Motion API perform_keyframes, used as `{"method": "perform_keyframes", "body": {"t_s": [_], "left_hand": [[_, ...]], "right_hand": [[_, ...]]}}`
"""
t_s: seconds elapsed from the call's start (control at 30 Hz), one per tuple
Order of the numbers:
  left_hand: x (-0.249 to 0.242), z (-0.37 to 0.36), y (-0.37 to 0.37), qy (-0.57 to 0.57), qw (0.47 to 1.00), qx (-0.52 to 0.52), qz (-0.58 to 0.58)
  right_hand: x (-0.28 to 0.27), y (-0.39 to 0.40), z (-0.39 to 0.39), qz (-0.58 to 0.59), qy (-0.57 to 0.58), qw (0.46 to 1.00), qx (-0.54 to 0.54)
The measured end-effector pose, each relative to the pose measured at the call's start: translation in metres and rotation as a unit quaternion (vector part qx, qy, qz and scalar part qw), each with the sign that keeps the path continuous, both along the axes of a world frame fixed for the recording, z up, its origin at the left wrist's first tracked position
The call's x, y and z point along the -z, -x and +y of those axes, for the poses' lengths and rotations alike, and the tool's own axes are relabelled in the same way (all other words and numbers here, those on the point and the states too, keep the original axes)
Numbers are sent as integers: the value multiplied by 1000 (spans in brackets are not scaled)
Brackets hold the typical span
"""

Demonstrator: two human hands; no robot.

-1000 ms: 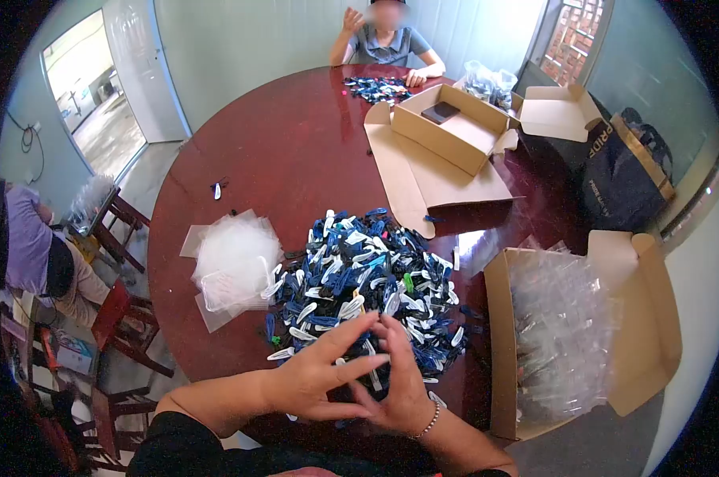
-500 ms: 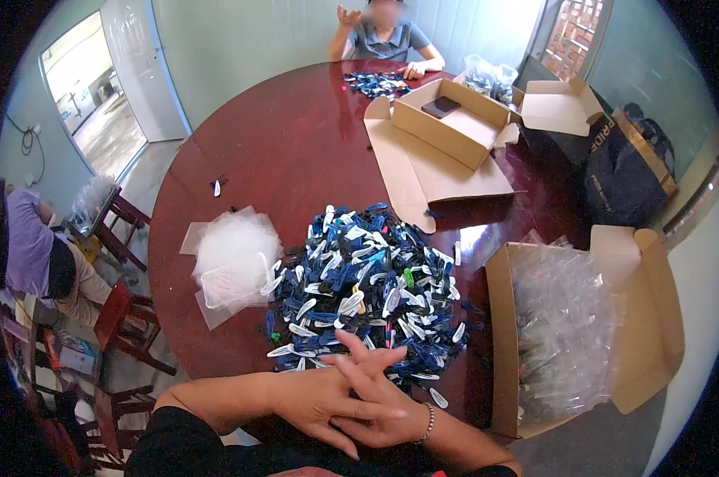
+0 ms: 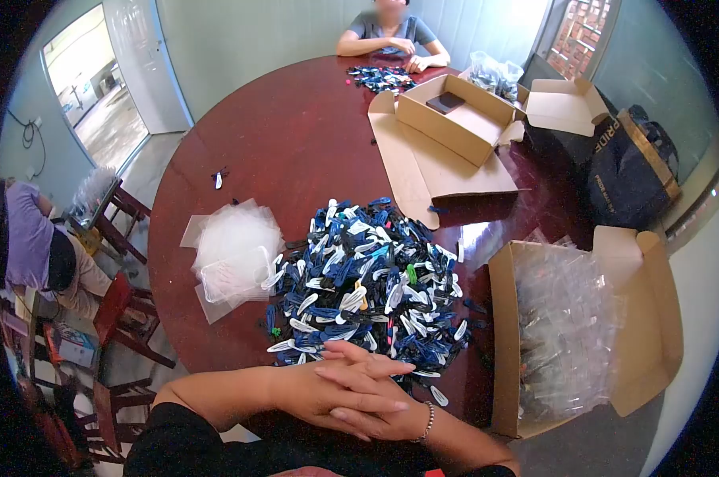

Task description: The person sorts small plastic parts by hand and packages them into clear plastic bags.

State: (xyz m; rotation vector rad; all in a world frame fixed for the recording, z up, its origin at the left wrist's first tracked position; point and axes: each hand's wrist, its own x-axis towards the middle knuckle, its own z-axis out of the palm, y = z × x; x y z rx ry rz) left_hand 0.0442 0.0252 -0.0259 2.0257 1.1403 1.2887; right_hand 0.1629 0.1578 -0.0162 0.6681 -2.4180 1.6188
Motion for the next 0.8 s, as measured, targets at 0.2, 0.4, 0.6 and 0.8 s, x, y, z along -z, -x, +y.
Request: {"method": "perform_keyframes", "body": {"t_s": [0.2, 0.4, 0.6, 0.8], "left_hand": [[-2, 1, 1, -5, 1000, 7, -11], [-17, -4, 3, 71, 996, -44, 11], [-22, -4, 26, 20, 928, -332, 169], [-11, -7, 31, 145, 799, -543, 212]], "right_hand": [[2, -3, -6, 1, 30, 999, 27], [10, -1, -2, -54, 53, 996, 45], [-1, 0, 17, 48, -182, 923, 335], [-1, 6, 28, -23, -315, 831, 458]]}}
